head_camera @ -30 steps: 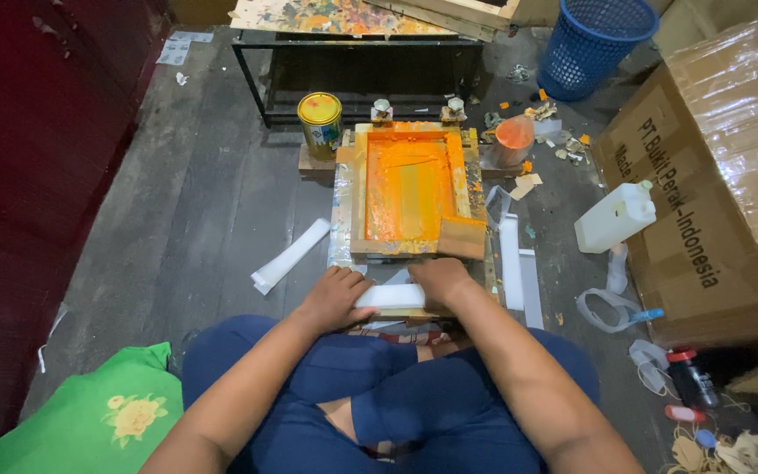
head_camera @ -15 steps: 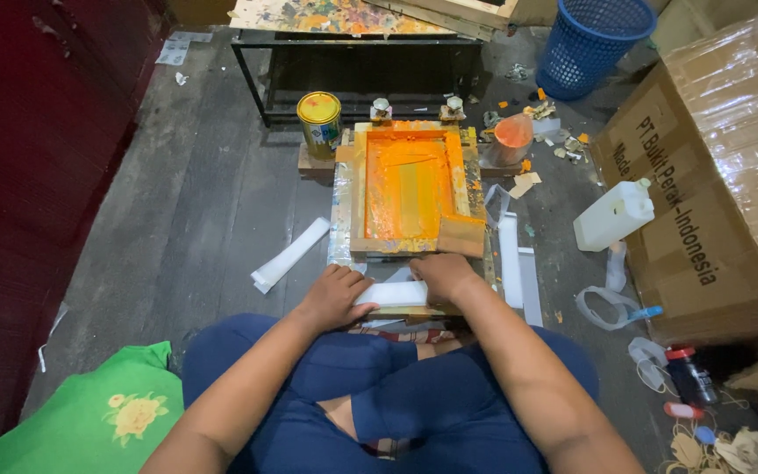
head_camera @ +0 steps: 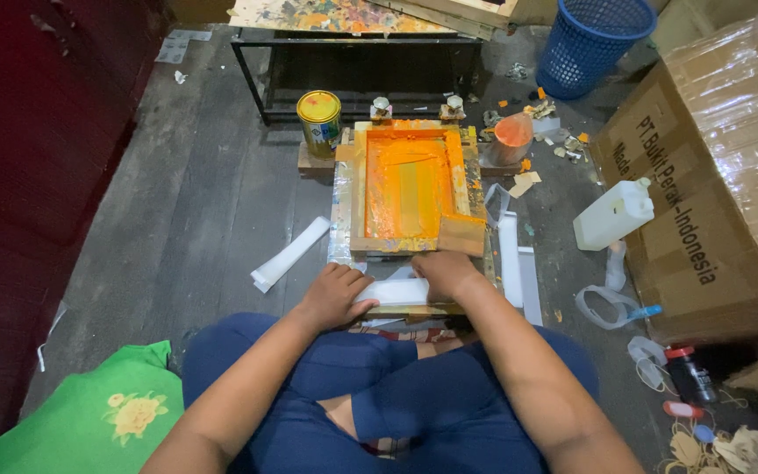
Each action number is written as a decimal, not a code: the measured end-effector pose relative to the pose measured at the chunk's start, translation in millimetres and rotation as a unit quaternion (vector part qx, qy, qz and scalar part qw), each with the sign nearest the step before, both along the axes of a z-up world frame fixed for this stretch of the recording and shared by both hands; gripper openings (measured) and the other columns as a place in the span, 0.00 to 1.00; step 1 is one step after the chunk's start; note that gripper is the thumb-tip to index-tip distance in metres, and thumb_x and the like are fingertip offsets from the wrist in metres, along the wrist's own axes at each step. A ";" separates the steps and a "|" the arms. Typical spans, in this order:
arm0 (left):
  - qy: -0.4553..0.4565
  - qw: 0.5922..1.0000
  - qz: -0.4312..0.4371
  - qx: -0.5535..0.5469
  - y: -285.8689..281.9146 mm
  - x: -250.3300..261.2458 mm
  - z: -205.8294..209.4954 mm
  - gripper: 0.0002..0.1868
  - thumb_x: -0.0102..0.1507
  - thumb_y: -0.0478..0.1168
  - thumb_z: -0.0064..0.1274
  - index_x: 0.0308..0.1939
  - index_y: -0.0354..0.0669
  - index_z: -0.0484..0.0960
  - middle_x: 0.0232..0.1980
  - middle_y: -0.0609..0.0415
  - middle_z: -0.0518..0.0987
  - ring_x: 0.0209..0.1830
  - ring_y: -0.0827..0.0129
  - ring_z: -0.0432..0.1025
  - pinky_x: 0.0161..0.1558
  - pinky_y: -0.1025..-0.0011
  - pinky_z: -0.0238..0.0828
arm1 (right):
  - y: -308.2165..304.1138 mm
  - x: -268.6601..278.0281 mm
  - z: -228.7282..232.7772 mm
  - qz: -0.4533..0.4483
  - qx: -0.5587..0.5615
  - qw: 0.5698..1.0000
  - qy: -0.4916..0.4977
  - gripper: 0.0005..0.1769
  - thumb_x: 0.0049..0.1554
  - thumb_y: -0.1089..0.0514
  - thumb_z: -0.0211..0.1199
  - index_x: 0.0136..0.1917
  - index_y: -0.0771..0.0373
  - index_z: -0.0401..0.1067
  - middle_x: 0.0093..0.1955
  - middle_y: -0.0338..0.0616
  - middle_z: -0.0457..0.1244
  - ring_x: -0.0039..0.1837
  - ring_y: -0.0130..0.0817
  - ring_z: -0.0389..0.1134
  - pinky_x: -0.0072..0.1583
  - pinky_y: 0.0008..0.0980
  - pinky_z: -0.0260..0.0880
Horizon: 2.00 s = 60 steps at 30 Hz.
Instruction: The person sits on the floor and handles a white strip of material, folding and unfolding it. They then use a wooden squeegee to spread orange ink across a screen printing frame, moving the tool back and forth to distribute the ink evenly.
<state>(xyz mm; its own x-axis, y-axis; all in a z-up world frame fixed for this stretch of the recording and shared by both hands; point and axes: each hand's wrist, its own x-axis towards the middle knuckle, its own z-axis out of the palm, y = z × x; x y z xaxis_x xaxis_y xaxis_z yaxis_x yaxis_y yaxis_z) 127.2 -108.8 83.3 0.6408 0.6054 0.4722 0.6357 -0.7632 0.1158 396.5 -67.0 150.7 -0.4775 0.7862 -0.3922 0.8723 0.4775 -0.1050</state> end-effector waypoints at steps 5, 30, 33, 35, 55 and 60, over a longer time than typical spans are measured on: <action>-0.011 1.000 0.006 -0.017 0.4 -0.5 3.1 0.23 0.64 0.58 0.56 0.51 0.46 0.84 0.40 0.52 0.82 0.39 0.61 0.77 0.48 0.62 0.68 | -5.6 1.4 21.7 -0.010 -0.023 1.000 0.011 0.27 0.43 0.53 0.77 0.54 0.54 0.71 0.52 0.48 0.70 0.59 0.53 0.72 0.56 0.51 0.73; -0.655 0.531 0.121 -0.524 37.4 -0.9 43.7 0.31 0.60 0.30 0.60 0.69 0.35 0.73 0.53 0.49 0.82 0.46 0.69 0.79 0.54 0.70 0.80 | -7.1 17.0 84.6 -0.126 0.126 0.962 0.209 0.24 0.52 0.59 0.71 0.61 0.54 0.72 0.58 0.49 0.69 0.65 0.50 0.68 0.65 0.47 0.67; -0.660 0.522 0.150 -0.519 45.6 1.2 39.6 0.27 0.61 0.31 0.61 0.65 0.32 0.77 0.48 0.49 0.82 0.43 0.69 0.79 0.52 0.69 0.81 | -3.0 16.6 79.8 -0.126 0.143 0.958 0.215 0.23 0.51 0.59 0.71 0.60 0.54 0.74 0.57 0.48 0.70 0.65 0.50 0.69 0.65 0.47 0.67; -0.664 0.518 0.158 -0.515 52.1 -0.7 25.2 0.25 0.61 0.31 0.62 0.63 0.31 0.78 0.46 0.47 0.83 0.42 0.67 0.79 0.52 0.67 0.81 | 1.1 19.1 70.5 -0.120 0.158 0.956 0.219 0.23 0.51 0.59 0.71 0.61 0.54 0.74 0.56 0.47 0.70 0.65 0.50 0.69 0.65 0.46 0.67; -0.636 0.584 0.200 -0.464 48.9 -1.7 52.1 0.20 0.59 0.29 0.63 0.56 0.30 0.83 0.41 0.46 0.84 0.39 0.71 0.78 0.46 0.71 0.82 | 2.1 13.0 80.9 -0.235 0.095 0.883 0.395 0.27 0.46 0.70 0.73 0.59 0.57 0.77 0.50 0.52 0.71 0.56 0.55 0.72 0.58 0.46 0.72; -0.656 0.575 0.200 -0.446 52.9 -5.2 38.1 0.18 0.58 0.28 0.64 0.53 0.30 0.83 0.39 0.47 0.83 0.37 0.71 0.79 0.44 0.72 0.83 | 7.1 22.2 57.3 -0.333 0.057 0.804 0.490 0.23 0.47 0.67 0.75 0.56 0.52 0.82 0.42 0.40 0.70 0.45 0.28 0.66 0.50 0.28 0.71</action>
<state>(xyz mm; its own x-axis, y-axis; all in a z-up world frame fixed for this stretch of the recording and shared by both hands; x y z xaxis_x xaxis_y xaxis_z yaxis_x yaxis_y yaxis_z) 122.0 -55.9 121.3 -0.1875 0.9571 -0.2209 -0.3411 0.1475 0.9284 418.7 -59.9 208.0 0.0282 0.9996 0.0073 0.4637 -0.0066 -0.8860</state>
